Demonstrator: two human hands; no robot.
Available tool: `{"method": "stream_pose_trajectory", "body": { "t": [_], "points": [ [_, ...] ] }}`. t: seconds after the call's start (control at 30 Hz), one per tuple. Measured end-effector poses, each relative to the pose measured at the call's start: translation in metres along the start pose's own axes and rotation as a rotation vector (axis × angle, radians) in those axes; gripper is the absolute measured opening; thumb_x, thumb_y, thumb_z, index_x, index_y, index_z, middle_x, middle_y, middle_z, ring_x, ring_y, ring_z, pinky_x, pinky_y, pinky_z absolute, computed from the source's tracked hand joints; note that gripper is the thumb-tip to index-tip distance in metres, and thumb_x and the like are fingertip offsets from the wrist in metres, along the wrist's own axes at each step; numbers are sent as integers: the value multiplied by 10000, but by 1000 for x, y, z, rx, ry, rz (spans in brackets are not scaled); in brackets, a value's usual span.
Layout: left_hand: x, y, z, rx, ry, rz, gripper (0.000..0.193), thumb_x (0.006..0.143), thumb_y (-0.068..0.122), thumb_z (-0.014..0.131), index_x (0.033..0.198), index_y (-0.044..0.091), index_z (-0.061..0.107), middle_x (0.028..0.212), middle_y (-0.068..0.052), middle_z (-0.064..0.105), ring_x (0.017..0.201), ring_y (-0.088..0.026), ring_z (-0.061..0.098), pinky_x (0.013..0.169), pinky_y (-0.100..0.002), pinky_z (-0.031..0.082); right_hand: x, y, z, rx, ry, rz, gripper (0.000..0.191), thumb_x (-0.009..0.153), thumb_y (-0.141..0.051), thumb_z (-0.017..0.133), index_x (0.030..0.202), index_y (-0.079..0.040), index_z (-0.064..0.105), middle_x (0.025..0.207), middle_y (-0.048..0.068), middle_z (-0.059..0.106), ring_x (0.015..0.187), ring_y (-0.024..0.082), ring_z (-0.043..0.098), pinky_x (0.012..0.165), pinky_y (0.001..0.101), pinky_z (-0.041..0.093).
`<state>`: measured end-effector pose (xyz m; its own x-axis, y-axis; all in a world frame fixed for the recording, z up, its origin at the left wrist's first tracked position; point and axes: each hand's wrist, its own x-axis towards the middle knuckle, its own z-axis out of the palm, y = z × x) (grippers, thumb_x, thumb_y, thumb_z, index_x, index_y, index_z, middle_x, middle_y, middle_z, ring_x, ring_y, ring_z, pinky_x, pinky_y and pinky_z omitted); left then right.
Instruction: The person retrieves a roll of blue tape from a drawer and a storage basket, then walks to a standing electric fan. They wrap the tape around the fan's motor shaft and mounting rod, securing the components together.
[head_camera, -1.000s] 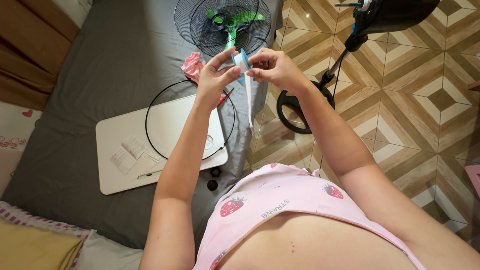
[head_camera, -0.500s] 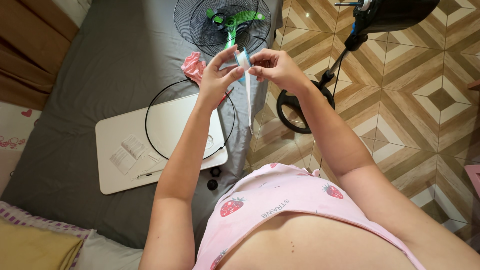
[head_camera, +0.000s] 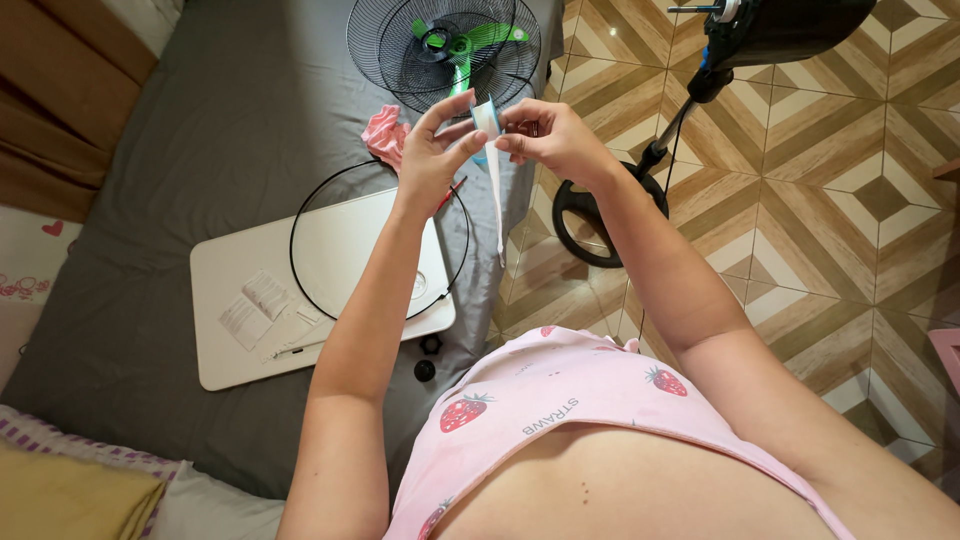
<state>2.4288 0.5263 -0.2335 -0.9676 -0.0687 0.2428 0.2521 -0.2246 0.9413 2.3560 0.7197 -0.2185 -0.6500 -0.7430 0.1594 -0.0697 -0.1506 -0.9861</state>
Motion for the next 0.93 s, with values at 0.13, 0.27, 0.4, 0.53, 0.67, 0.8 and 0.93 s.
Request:
{"method": "stream_pose_trajectory", "body": {
  "t": [0.13,0.27,0.4,0.53,0.67,0.8,0.93],
  "points": [
    [-24,-8,13,170,-63,155,576,896,18,835,1415,55,587,1459,-52,509,1349,-250,575,1063,-390,594,-24,7,-1,-56,58,63,264,987,-222,743,1149,-14,723,942,-13,702,767,61,618,716,225,512],
    [-29,-9,23,178,-54,157,567,916,3,835,1423,54,587,1479,-55,519,1369,-245,565,1066,-389,573,-32,7,-2,-78,42,10,270,987,-200,768,1159,3,718,944,-13,685,798,55,603,729,224,508],
    [-53,-22,45,0,-1,13,587,917,12,824,1444,69,572,1442,-62,576,1296,-243,618,1059,-378,577,-66,18,3,-19,36,12,325,930,-197,793,1177,-14,688,965,-39,668,839,37,623,732,217,518],
    [-59,-15,53,9,-46,50,626,872,-7,840,1428,70,562,1448,-52,557,1293,-231,609,1026,-383,592,-74,13,5,-37,2,35,296,959,-214,757,1184,-29,700,956,-37,695,795,45,618,728,216,508],
    [-91,-33,71,138,-98,157,616,898,-42,833,1447,57,574,1492,-52,488,1352,-238,573,1063,-389,592,-109,29,5,-46,26,18,263,1001,-218,752,1174,-23,722,933,-34,676,803,46,592,742,224,496],
    [-110,-44,88,90,-59,80,638,907,-25,827,1474,76,553,1496,-63,515,1345,-238,587,1052,-379,597,-136,42,8,0,31,31,291,934,-180,801,1171,-40,706,927,-63,635,831,28,583,732,217,490],
    [-111,-42,89,35,-46,33,671,894,-9,841,1487,81,540,1497,-79,530,1332,-251,597,1050,-384,603,-137,43,7,9,17,27,330,911,-148,833,1202,-46,716,932,-80,581,837,20,549,735,213,475]
  ]
}}
